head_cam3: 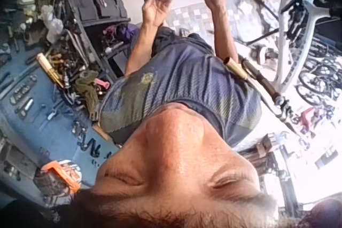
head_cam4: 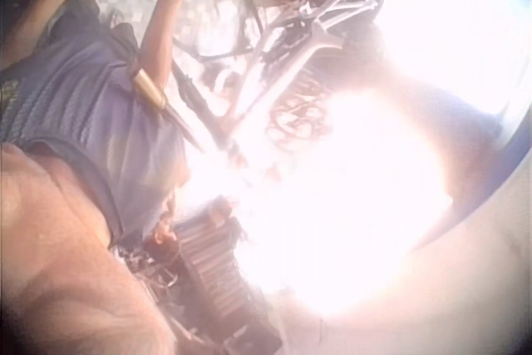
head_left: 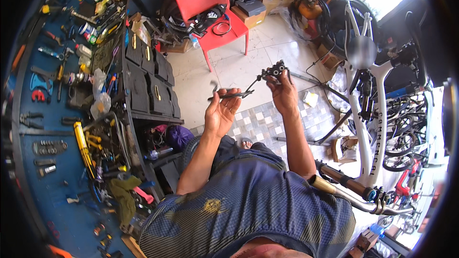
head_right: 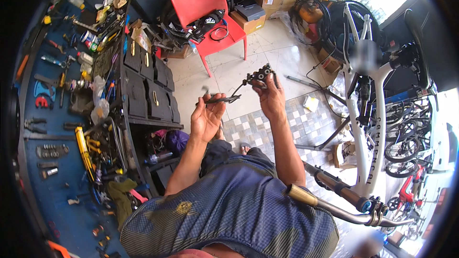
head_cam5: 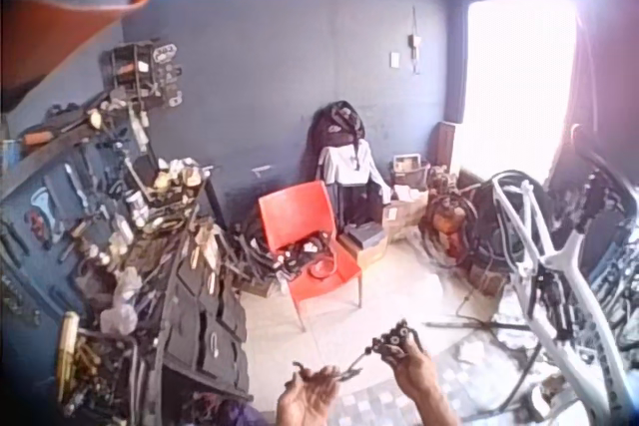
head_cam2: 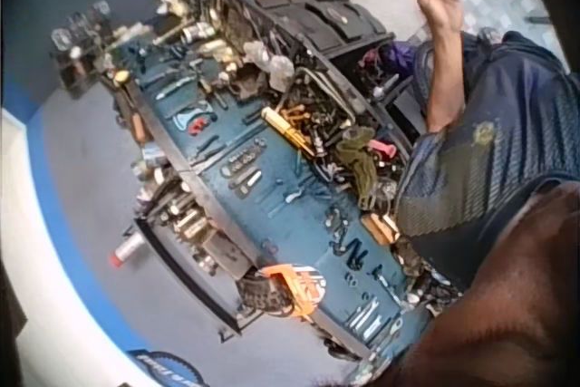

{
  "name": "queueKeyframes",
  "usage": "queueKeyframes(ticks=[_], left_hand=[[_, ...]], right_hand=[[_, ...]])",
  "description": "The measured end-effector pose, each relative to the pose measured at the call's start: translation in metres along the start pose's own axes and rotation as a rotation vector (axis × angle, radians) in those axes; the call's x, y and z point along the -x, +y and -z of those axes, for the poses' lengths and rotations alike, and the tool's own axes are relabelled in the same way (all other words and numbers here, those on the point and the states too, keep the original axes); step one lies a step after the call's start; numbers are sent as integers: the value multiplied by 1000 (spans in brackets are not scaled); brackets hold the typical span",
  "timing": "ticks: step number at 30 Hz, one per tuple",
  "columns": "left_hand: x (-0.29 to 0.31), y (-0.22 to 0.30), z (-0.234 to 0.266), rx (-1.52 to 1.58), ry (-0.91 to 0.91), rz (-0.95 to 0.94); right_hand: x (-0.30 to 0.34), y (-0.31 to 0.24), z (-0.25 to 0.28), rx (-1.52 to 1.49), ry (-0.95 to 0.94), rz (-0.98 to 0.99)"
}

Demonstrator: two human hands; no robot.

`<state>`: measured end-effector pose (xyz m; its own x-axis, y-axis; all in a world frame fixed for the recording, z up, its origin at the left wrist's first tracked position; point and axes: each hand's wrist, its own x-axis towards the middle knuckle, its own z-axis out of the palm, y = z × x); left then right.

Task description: The person unpacks a rear derailleur and cable, then uses an Allen key to attach the derailleur to the white bicycle frame. The person threads the cable through the derailleur and tightens the bolt to secure it.

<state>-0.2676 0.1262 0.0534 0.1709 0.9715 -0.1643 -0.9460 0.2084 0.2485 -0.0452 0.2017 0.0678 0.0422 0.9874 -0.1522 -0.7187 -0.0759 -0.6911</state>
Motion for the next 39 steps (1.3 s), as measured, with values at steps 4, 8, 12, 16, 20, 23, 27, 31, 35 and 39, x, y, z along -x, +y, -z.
queueKeyframes(ticks=[4, 8, 12, 16, 20, 23, 27, 31, 35, 39], left_hand=[[-59, 64, 22, -332, -106, 187], [-112, 107, 24, -1116, -205, 100], [-161, 114, -2, -1644, -294, 167], [-204, 100, 21, -1513, -344, 164], [-264, 95, 24, -905, -89, 200], [-309, 101, 14, -773, -10, 221], [-367, 97, 2, -773, -91, 104], [-437, 91, -41, -760, -197, -88], [-508, 71, -119, -849, -377, -165], [-568, 51, -154, -842, -575, -33]], right_hand=[[-55, 7, -14, -83, 116, 118], [-92, 12, -51, 4, 85, 187], [-115, 20, -85, 151, 64, 312], [-134, 4, -108, 377, 147, 456], [-161, -17, -86, 395, 265, 547], [-187, -34, -57, 231, 378, 565], [-227, -63, -20, 6, 546, 533], [-276, -72, 72, -306, 489, 330], [-305, -70, 127, -358, 528, 136], [-334, -61, 145, -455, 581, 37]])
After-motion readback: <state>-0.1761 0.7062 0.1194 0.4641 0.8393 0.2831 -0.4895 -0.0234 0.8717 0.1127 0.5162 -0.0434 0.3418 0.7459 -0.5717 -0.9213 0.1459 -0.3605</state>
